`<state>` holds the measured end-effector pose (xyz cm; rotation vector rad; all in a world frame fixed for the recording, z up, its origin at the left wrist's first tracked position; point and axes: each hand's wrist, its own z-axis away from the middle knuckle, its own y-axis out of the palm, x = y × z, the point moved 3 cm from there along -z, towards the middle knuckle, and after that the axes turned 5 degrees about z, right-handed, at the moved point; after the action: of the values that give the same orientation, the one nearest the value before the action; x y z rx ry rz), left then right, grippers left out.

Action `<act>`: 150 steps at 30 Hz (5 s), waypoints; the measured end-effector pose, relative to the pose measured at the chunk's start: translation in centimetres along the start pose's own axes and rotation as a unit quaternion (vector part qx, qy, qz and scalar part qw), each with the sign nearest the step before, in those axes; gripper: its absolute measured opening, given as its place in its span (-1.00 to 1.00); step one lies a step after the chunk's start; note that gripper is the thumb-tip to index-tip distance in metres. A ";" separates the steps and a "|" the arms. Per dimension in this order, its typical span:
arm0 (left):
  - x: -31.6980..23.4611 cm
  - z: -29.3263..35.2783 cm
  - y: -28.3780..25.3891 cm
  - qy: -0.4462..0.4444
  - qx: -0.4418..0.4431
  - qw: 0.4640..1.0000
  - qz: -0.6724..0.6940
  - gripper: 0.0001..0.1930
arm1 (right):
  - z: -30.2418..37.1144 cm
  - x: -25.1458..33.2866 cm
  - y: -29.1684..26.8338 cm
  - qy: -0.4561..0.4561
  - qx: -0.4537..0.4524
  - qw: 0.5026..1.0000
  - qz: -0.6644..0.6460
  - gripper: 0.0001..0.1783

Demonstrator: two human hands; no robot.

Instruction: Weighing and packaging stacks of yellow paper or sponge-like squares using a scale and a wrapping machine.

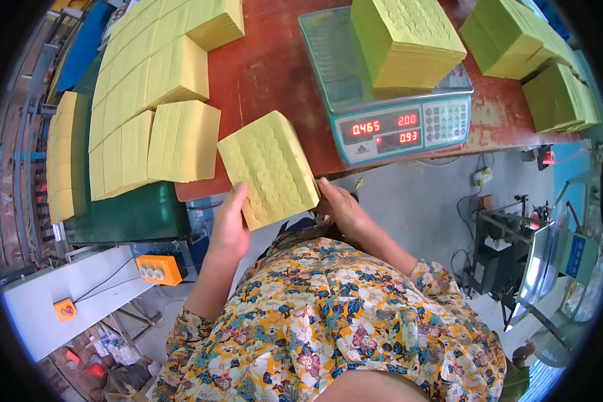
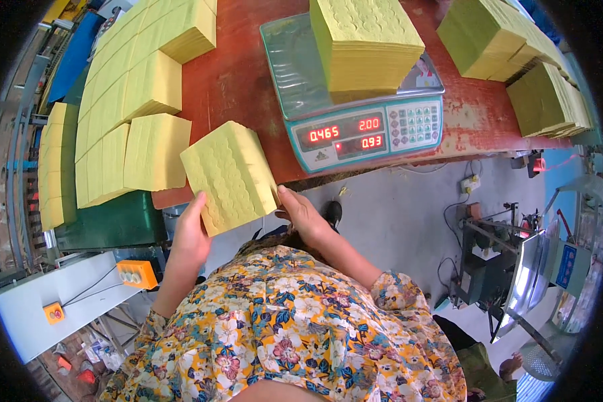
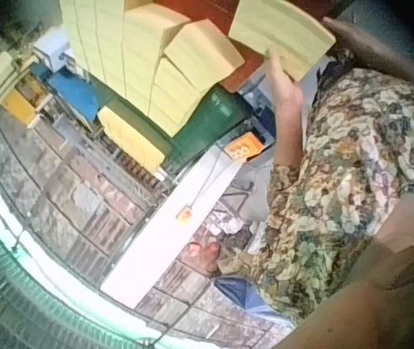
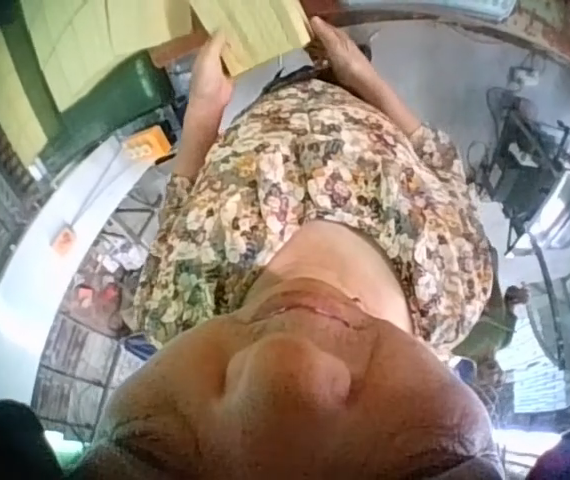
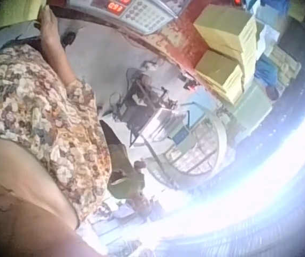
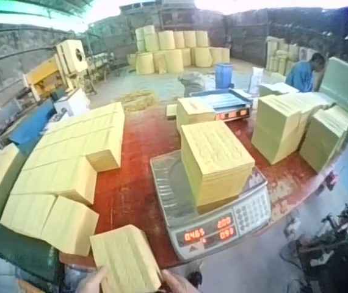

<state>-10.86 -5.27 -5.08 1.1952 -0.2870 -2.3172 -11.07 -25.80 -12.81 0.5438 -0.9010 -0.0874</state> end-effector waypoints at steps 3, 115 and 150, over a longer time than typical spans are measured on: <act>-0.8 -1.1 -1.7 -0.034 0.052 0.998 -0.028 -0.49 | -1.7 -0.4 -1.4 0.024 -0.037 0.998 -0.042 -0.42; -6.9 -16.4 29.3 0.259 0.134 0.956 -0.001 -0.41 | -3.6 33.1 -17.4 -0.457 -0.221 0.859 0.069 -0.44; -1.5 4.5 13.1 0.336 0.185 0.917 -0.106 -0.56 | 15.8 11.0 -8.5 -0.441 -0.247 0.858 -0.095 -0.70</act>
<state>-9.21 -15.78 3.95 2.2187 -0.3614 -1.9018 -15.03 -42.86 -1.14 0.0730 -1.6502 -0.7799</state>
